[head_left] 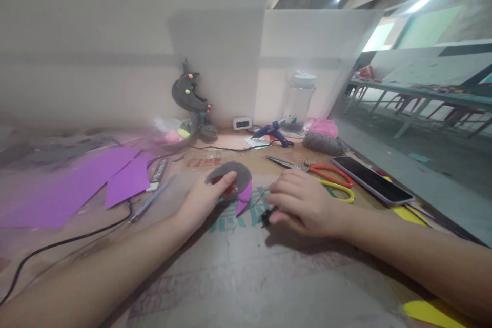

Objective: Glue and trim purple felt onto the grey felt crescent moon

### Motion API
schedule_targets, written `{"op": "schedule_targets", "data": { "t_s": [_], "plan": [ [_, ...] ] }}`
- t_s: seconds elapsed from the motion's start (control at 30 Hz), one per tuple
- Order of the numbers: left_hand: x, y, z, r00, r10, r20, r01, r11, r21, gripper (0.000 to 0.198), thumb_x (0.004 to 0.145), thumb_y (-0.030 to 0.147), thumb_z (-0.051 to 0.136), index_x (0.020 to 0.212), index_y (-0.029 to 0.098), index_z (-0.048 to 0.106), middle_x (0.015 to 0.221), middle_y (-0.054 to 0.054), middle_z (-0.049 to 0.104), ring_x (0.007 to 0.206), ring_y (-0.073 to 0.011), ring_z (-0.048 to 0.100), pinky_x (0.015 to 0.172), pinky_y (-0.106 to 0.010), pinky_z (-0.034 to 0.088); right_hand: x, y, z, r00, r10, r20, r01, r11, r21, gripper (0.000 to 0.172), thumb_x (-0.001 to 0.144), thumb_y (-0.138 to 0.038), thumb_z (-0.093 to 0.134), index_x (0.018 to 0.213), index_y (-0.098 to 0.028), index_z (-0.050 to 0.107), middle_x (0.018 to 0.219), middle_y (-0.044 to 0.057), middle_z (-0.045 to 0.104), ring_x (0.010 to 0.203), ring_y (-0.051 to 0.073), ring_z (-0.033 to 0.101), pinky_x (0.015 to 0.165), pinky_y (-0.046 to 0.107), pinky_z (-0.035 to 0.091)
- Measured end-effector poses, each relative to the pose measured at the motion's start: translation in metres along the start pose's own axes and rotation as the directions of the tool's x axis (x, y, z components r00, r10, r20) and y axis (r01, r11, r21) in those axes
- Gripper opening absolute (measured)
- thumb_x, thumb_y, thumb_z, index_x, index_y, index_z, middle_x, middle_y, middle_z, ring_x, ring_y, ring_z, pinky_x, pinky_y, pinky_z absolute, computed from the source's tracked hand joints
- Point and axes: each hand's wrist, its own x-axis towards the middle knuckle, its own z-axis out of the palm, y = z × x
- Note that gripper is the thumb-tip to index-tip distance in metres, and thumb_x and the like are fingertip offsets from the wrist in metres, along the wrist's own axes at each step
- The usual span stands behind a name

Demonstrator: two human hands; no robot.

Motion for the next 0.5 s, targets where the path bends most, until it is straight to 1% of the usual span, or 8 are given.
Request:
{"op": "schedule_targets", "data": {
  "t_s": [0.07, 0.1, 0.17, 0.2, 0.3, 0.37, 0.43, 0.5],
  "plan": [
    [0.002, -0.004, -0.001, 1.0, 0.0, -0.011, 0.0, 1.0, 0.019, 0.035, 0.08, 0.051, 0.063, 0.065, 0.019, 0.062, 0.064, 0.0, 0.063, 0.062, -0.0162, 0.057, 0.063, -0.026, 0.042, 0.0, 0.014, -0.006, 0.978, 0.207, -0.035, -0.208, 0.978, -0.025, 0.027, 0.097, -0.033, 0.048, 0.085, -0.017, 0.066, 0.074, 0.006, 0.066, 0.068, 0.017, 0.056, 0.065, 0.031, 0.04],
    [0.004, -0.006, -0.002, 1.0, -0.001, -0.01, 0.001, 0.999, 0.037, 0.038, 0.08, 0.053, 0.062, 0.063, 0.019, 0.061, 0.062, 0.0, 0.062, 0.06, -0.0158, 0.056, 0.061, -0.025, 0.041, 0.0, 0.023, -0.007, 0.939, 0.341, -0.035, -0.342, 0.94, -0.014, 0.025, 0.097, -0.032, 0.049, 0.085, -0.017, 0.066, 0.07, 0.004, 0.065, 0.065, 0.016, 0.056, 0.062, 0.029, 0.04],
    [0.006, -0.01, -0.002, 1.0, 0.002, -0.002, -0.002, 0.999, 0.047, 0.041, 0.079, 0.056, 0.062, 0.061, 0.019, 0.06, 0.059, 0.001, 0.061, 0.058, -0.015, 0.055, 0.059, -0.025, 0.039, -0.001, 0.044, -0.008, 0.812, 0.583, -0.034, -0.582, 0.812, 0.029, 0.023, 0.096, -0.032, 0.049, 0.094, -0.018, 0.068, 0.075, 0.003, 0.068, 0.063, 0.016, 0.058, 0.061, 0.027, 0.042],
    [0.007, -0.011, -0.002, 1.0, 0.006, 0.004, -0.007, 0.999, 0.04, 0.041, 0.079, 0.056, 0.062, 0.061, 0.019, 0.06, 0.059, 0.001, 0.06, 0.058, -0.0146, 0.055, 0.059, -0.025, 0.039, -0.001, 0.055, -0.007, 0.754, 0.656, -0.024, -0.655, 0.755, 0.04, 0.024, 0.095, -0.031, 0.049, 0.101, -0.018, 0.068, 0.083, 0.005, 0.071, 0.067, 0.017, 0.061, 0.064, 0.028, 0.045],
    [0.009, -0.011, 0.0, 1.0, 0.009, 0.021, -0.009, 1.0, 0.004, 0.038, 0.079, 0.053, 0.063, 0.063, 0.018, 0.06, 0.06, 0.001, 0.06, 0.057, -0.0136, 0.053, 0.057, -0.024, 0.037, 0.0, 0.091, 0.003, 0.654, 0.755, 0.053, -0.756, 0.654, 0.018, 0.035, 0.089, -0.025, 0.054, 0.121, -0.016, 0.063, 0.118, 0.012, 0.068, 0.099, 0.023, 0.065, 0.088, 0.034, 0.049],
    [0.009, -0.01, 0.0, 1.0, 0.001, 0.028, -0.001, 1.0, -0.01, 0.036, 0.079, 0.051, 0.064, 0.066, 0.018, 0.06, 0.061, 0.001, 0.061, 0.058, -0.0138, 0.053, 0.057, -0.025, 0.038, 0.003, 0.114, 0.013, 0.626, 0.774, 0.099, -0.778, 0.628, 0.004, 0.046, 0.085, -0.022, 0.061, 0.129, -0.014, 0.059, 0.135, 0.015, 0.059, 0.122, 0.029, 0.056, 0.103, 0.038, 0.042],
    [0.009, -0.01, 0.0, 0.999, -0.001, 0.035, 0.002, 1.0, -0.015, 0.035, 0.078, 0.05, 0.064, 0.068, 0.017, 0.062, 0.064, 0.0, 0.062, 0.061, -0.0148, 0.055, 0.061, -0.026, 0.04, 0.008, 0.135, 0.023, 0.58, 0.804, 0.131, -0.811, 0.586, -0.004, 0.048, 0.086, -0.026, 0.062, 0.132, -0.012, 0.057, 0.137, 0.017, 0.057, 0.126, 0.031, 0.053, 0.105, 0.04, 0.041],
    [0.009, -0.01, 0.0, 0.999, 0.002, 0.04, -0.002, 1.0, -0.015, 0.034, 0.078, 0.049, 0.065, 0.07, 0.016, 0.063, 0.066, -0.001, 0.064, 0.064, -0.0161, 0.057, 0.064, -0.027, 0.042, 0.015, 0.154, 0.033, 0.523, 0.836, 0.167, -0.847, 0.532, -0.013, 0.048, 0.086, -0.031, 0.066, 0.13, -0.013, 0.057, 0.131, 0.016, 0.061, 0.121, 0.031, 0.057, 0.102, 0.04, 0.044]
  ]
}}
